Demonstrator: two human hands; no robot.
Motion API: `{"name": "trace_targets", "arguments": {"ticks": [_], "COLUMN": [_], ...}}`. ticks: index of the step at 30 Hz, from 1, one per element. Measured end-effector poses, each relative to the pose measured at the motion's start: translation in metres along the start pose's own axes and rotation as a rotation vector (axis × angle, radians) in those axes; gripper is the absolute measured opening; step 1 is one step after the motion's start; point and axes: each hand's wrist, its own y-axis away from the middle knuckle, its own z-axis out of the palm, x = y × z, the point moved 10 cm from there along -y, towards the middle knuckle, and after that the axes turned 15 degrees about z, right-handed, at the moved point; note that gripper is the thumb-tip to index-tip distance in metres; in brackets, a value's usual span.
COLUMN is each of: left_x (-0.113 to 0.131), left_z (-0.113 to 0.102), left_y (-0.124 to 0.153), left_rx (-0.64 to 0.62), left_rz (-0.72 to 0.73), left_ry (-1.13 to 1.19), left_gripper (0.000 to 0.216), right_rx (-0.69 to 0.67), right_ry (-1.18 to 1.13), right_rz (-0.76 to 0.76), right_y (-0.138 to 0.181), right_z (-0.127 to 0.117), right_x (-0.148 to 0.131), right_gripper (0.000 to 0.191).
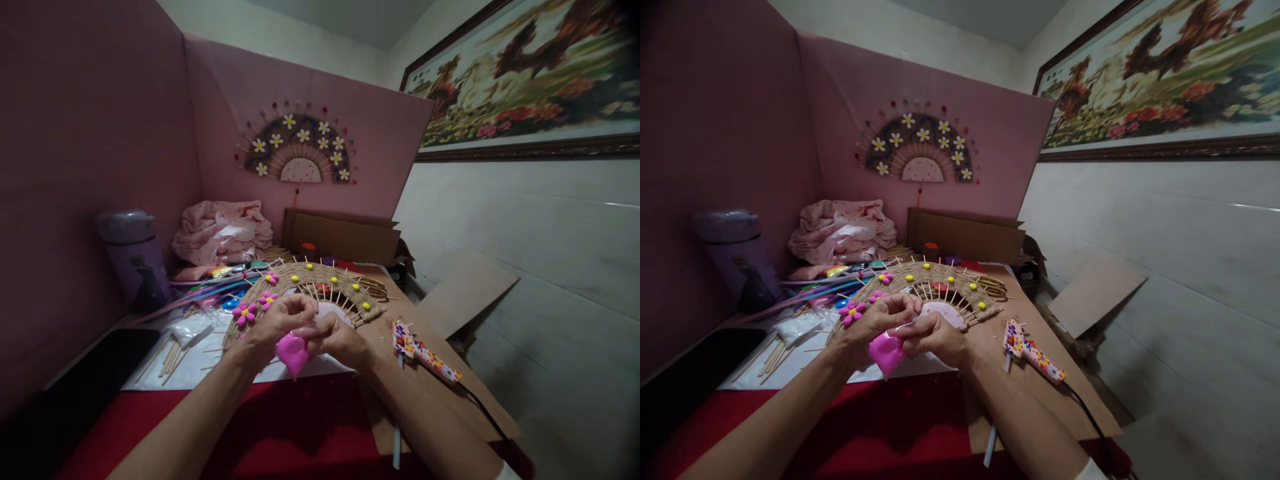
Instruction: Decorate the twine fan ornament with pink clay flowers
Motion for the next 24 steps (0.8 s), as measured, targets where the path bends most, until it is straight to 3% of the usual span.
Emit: {"name": "trace_targets", "arguments": {"ticks": [4,16,21,24], "left_x": [-0.004,0.008,0.007,0.017], "left_z": [0.001,-0.007,-0.012,-0.023], "left_y": [0.000,-0.002,-0.002,-0.004], "left_rx": [0.005,0.066,0.099,0.191], "left_rz": [0.000,0.081,0.090,0.169], "left_ry": [0.037,-0.084,-0.157,-0.242], "left_gripper": [0.031,0.033,0.029,0.025], "right_rx": [-0.084,-0.128,-0.079,0.035], "right_ry": [-0.004,-0.034,0.021,0.004], "right_rz": [0.015,0.032,-0.012,-0.066], "right_y": [0.002,0.001,0.000,-0.001], "right_z": [0.013,0.021,0.014,0.003], "right_x": [0.000,-0.002,-0.006,-0.012], "right_gripper": [0.034,0.025,0.022,0.021]}}
